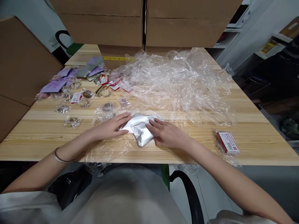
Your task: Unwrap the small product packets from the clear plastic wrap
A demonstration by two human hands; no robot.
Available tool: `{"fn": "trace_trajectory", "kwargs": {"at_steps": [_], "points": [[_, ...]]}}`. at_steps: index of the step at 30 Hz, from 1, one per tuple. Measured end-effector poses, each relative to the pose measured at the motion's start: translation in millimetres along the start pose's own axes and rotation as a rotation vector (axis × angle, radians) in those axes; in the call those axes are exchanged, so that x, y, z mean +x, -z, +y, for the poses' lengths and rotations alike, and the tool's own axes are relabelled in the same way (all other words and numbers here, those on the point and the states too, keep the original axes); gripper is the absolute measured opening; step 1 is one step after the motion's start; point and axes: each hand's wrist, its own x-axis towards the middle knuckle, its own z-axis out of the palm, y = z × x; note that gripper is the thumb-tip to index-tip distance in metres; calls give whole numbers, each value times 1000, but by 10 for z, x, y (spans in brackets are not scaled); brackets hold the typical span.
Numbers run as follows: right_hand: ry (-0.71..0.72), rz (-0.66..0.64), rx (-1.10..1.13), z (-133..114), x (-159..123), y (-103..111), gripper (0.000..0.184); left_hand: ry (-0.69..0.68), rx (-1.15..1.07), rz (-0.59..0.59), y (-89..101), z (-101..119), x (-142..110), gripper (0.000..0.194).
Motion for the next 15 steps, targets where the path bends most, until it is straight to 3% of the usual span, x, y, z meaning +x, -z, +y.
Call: {"fn": "trace_trajectory", "kwargs": {"at_steps": [7, 12, 13, 15], "points": [[35, 20, -312, 49, -11, -92, 46, -1, -100, -51, 61, -69, -20, 73], [-123, 191, -397, -92, 147, -18, 41, 35, -167, -12, 19, -65, -17, 104], [-124, 209, -393, -125, 185, -1, 40, 36, -177, -12, 22, -62, -25, 105], [-59, 222, -359, -175, 253, 4, 38, 23, -231, 6, 61, -59, -42, 89]]}}
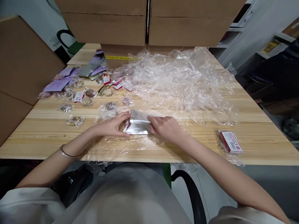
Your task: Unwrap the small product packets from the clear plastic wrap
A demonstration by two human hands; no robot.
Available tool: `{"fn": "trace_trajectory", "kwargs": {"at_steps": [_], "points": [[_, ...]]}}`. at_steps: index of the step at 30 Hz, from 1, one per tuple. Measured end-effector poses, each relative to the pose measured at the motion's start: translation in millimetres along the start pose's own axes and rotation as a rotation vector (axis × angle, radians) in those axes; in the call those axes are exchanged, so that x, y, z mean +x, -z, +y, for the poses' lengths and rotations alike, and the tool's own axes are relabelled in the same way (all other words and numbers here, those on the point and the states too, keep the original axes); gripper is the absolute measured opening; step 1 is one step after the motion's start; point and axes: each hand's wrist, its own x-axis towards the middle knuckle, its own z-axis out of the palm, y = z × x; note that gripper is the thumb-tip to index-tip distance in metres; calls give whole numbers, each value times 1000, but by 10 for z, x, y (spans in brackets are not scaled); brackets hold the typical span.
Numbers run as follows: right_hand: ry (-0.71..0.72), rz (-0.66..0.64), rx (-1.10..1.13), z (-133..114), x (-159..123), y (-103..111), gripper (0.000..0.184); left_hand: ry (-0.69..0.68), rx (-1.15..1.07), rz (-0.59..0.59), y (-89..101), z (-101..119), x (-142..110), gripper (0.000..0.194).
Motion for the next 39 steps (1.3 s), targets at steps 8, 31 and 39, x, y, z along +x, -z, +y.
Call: {"fn": "trace_trajectory", "kwargs": {"at_steps": [8, 31, 39], "points": [[80, -159, 425, 47, 52, -244, 54, 175, 311, 677, 483, 9, 283, 50], [-170, -290, 602, 251, -720, 222, 73, -327, 596, 44, -316, 507, 329, 66], [-78, 39, 323, 315, -905, -95, 42, -161, 716, 55, -381, 589, 446, 66]]}}
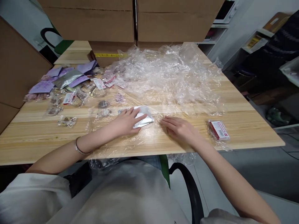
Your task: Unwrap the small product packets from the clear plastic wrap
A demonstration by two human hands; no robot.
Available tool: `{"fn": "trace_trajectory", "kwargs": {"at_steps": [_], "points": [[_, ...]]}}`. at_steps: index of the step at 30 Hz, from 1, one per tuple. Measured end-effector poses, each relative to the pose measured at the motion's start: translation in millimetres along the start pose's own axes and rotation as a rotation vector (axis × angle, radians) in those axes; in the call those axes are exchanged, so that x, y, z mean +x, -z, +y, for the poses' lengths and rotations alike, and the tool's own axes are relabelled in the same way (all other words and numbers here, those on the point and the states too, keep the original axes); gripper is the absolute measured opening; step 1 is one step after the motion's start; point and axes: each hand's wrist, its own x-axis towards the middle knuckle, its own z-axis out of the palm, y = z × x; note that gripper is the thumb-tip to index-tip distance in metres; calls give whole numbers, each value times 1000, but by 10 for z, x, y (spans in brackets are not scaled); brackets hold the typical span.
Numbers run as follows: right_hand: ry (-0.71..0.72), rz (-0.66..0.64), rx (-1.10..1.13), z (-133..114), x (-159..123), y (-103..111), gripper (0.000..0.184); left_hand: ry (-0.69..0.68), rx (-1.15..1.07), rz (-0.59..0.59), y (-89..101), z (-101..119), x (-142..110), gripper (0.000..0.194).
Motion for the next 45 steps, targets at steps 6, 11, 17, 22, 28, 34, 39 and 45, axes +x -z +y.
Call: {"fn": "trace_trajectory", "kwargs": {"at_steps": [6, 11, 17, 22, 28, 34, 39, 45], "points": [[-188, 5, 66, -25, 75, -50, 21, -58, 41, 182, -37, 394, -254, 62], [-323, 1, 264, -234, 32, 3, 5, 9, 90, 117, -46, 539, -551, 42], [-361, -88, 398, -171, -127, 204, 25, 206, 22, 63, 6, -185, -1298, 38], [-454, -157, 620, 63, -183, 298, 27, 289, -323, 74, 153, -867, -1838, 34], [-822, 332, 802, 108, -63, 40, 29, 566, -1038, 332, 145, -893, -1620, 22], [-866, 358, 441, 93, 83, -183, 35, 740, -1188, 599, -157, -850, -1112, 39], [-816, 86, -158, 134, 48, -175, 38, 797, -547, 421, -184, -860, -1041, 29], [-839, 104, -352, 5, -1, -99, 47, 796, -61, 267, -214, -735, -1135, 43]]}}
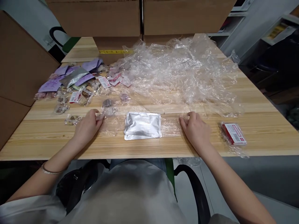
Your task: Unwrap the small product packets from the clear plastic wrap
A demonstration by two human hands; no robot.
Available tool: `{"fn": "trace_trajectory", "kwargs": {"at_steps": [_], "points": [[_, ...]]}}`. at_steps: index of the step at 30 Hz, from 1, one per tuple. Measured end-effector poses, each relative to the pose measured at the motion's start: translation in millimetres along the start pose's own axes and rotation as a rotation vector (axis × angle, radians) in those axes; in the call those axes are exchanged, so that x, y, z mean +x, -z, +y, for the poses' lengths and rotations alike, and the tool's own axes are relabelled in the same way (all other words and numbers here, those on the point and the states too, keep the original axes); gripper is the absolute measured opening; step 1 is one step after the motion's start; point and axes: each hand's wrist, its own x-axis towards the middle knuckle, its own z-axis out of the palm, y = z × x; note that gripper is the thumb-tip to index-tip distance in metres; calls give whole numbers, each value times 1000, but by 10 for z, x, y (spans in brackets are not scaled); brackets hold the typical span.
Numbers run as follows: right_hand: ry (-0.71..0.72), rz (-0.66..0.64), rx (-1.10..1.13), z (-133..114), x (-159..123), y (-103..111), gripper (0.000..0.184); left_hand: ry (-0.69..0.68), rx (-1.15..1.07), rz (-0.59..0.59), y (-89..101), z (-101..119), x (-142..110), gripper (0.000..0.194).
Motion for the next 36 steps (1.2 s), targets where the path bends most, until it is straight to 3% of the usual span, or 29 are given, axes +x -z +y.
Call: {"fn": "trace_trajectory", "kwargs": {"at_steps": [2, 4, 5, 7, 9, 11, 15, 20, 24, 29, 36], "points": [[69, 172, -12, 20, -67, 102, 57, -111, -9, 235, 47, 23, -74, 52], [235, 230, 57, 42, -123, 214, 60, -398, -90, 377, 131, 92, -145, 64], [352, 162, 135, 46, -140, 260, 60, -576, -144, 345, 174, 144, -172, 68], [587, -121, 319, 33, -149, 306, 67, -864, -227, 111, 219, 260, -194, 69], [688, -384, 433, 8, -132, 275, 73, -936, -250, -171, 184, 342, -157, 65], [655, -444, 471, -8, -108, 187, 68, -874, -261, -322, 82, 336, -66, 61], [584, -311, 540, 36, -87, 20, 49, -704, -382, -367, -83, 72, 153, 52], [474, -271, 638, 167, -108, 21, 36, -495, -575, -444, 22, -273, 224, 38], [242, -216, 665, 185, -123, 41, 33, -251, -677, -310, 41, -331, 143, 38], [40, -123, 732, 54, -51, 52, 37, -79, -752, -130, -41, -241, 69, 33], [-107, -206, 849, 5, 230, 209, 40, -49, -703, -29, 58, -150, 99, 30]]}}
